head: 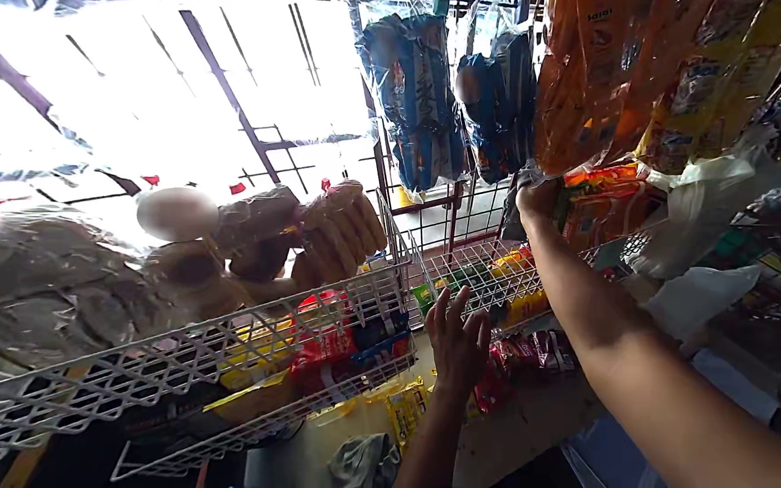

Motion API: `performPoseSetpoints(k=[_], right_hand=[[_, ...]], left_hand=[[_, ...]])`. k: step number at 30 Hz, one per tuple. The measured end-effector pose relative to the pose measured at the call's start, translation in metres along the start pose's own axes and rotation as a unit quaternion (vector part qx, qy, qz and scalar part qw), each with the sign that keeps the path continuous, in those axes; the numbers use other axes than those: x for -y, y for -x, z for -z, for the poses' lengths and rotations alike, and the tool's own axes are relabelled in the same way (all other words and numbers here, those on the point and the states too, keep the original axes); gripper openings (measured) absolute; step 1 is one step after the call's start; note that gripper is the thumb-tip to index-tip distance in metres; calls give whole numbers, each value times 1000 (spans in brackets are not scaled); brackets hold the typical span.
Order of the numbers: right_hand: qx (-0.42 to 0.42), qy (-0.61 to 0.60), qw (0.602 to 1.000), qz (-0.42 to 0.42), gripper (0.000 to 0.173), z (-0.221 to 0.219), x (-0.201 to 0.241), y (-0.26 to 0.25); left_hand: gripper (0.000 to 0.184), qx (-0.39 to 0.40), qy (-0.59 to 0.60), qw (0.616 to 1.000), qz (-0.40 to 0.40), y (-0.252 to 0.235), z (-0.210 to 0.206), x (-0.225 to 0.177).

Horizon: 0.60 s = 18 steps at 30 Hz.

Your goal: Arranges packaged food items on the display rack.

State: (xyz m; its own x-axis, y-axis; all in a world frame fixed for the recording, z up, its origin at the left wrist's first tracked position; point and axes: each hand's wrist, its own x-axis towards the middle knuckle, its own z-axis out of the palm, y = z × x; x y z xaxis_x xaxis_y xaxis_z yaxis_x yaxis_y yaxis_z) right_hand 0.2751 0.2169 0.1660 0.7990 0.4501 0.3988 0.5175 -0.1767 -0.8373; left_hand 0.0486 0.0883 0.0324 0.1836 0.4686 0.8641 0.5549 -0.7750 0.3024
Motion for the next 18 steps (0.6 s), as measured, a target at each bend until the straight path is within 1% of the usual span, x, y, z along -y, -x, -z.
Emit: performPoseSetpoints(k=[2, 4, 5, 6, 7, 8, 9, 10, 12, 14, 16, 17, 18], right_hand=[[27, 14, 1000, -3, 46, 1, 5, 6], [57, -27, 998, -20, 37, 18, 9, 12], [46, -57, 997, -37, 35, 24, 7, 10], [10, -90, 995, -52, 39, 29, 4, 6], [-32, -129, 988, -73, 47, 31, -2, -1], [-54, -161, 981, -95, 58, 30, -5, -10], [-67, -175, 978, -97, 60, 25, -6, -17], [-53, -157, 982, -86, 58, 19, -3, -19], [-22, -107, 994, -27, 55, -4, 6, -14], [-28, -48, 998, -13, 49, -17, 17, -1], [2, 6, 1000, -15, 55, -11, 27, 15], [3, 5, 1000, -4, 55, -7, 28, 21], [0, -20, 1000, 12, 54, -4, 26, 25]], left_hand=[[13, -6, -1, 1000, 3, 0, -2, -1], [14, -2, -1, 1000, 1, 1, -2, -1], [15, 6, -1, 1000, -1, 0, -1, 0], [15, 12, 0, 1000, -4, 0, 1, 1], [15, 21, -2, 1000, -4, 0, 3, 1], [15, 27, -5, 1000, -3, 0, 4, 2], [14, 30, -9, 999, -1, 1, 5, 2], [14, 30, -12, 999, 0, 1, 5, 1], [13, 24, -15, 1000, 2, -1, 3, 0], [14, 18, -17, 1000, 3, -1, 3, -1], [14, 11, -15, 1000, 8, 0, 1, -2], [14, 8, -13, 1000, 10, 0, -1, -3], [14, 7, -12, 1000, 12, 1, -2, -4]])
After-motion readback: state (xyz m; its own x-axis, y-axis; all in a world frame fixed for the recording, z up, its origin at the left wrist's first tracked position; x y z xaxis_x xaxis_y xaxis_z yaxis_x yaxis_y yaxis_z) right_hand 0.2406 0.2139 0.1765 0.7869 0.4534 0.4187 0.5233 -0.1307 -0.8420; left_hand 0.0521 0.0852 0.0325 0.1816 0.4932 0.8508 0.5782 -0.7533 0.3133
